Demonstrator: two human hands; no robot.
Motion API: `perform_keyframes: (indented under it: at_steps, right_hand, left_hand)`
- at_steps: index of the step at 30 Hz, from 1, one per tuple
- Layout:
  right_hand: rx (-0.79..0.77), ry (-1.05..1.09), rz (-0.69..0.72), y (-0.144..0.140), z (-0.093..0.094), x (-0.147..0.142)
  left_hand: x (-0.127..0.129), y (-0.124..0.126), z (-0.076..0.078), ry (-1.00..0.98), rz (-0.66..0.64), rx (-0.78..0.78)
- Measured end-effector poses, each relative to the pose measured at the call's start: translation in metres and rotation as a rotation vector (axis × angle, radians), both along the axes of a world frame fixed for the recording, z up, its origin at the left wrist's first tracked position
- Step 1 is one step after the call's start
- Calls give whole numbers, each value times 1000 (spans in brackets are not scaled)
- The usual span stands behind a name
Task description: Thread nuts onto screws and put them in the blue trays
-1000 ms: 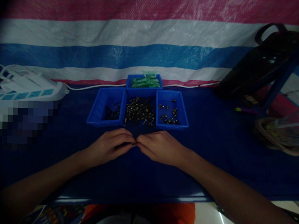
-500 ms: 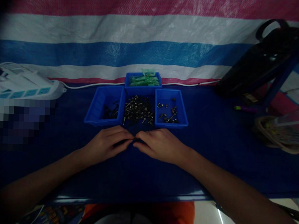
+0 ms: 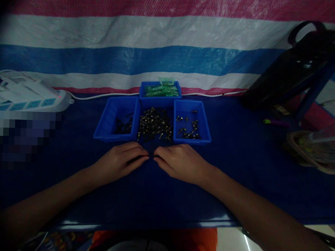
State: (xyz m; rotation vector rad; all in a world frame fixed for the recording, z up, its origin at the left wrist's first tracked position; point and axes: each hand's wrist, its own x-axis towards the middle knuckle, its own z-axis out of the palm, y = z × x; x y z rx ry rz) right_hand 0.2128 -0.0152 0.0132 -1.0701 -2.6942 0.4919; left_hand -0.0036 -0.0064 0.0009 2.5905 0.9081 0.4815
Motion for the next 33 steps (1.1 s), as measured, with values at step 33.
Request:
perform_keyframes:
  at_steps: [33]
  right_hand:
    - [111,57,17,-1,-1,4]
  left_hand:
    - [2,-4,0,50,-19,27]
